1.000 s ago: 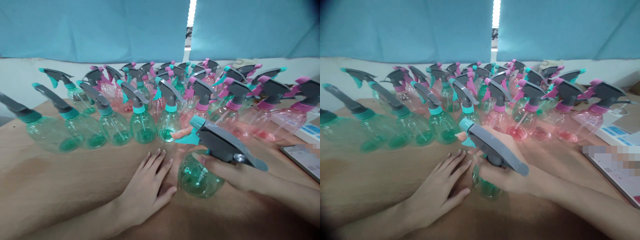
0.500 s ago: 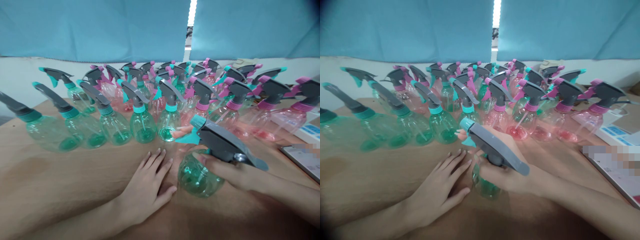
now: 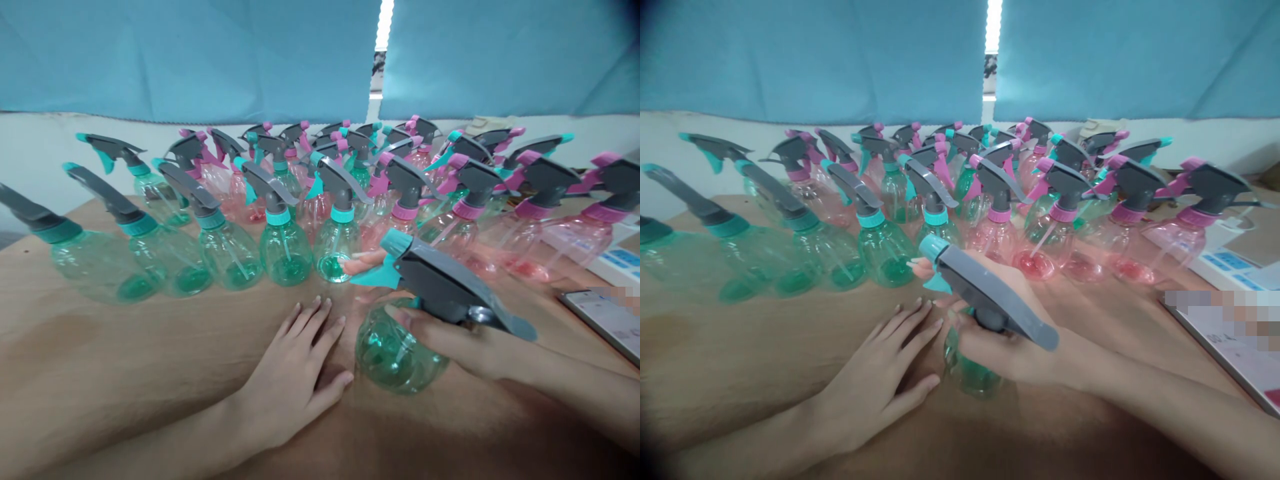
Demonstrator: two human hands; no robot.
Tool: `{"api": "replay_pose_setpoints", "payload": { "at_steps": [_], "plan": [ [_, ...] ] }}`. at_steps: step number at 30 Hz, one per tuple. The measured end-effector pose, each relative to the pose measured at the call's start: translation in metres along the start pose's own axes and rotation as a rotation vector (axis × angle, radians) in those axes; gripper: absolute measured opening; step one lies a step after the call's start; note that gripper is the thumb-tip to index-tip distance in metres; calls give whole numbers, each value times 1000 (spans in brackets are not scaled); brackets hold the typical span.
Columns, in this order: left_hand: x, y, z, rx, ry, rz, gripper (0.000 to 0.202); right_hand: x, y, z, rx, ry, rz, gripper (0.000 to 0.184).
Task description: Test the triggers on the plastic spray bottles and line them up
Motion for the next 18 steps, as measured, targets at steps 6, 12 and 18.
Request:
{"api": "replay_pose_setpoints", "payload": {
  "at_steps": [6,12,18],
  "plan": [
    [0,1,0,7,18,-4,59,1,3,-4,-27,17,3,21],
    [1,0,0,8,26,6,60,1,5,-5,11,0,-15,20],
    [-1,0,0,4,7,15,60,-3,4,-3,-25,-1,47,14]
  ]
}}
Point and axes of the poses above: each hand's wrist, its own y-axis towards the middle knuckle, its own x-axis out of the palm, z = x × y, the point moved 7 cm from there along y, towards the middle knuckle, and after that the axes turned 15 degrees about y, right-handed, at the moved point
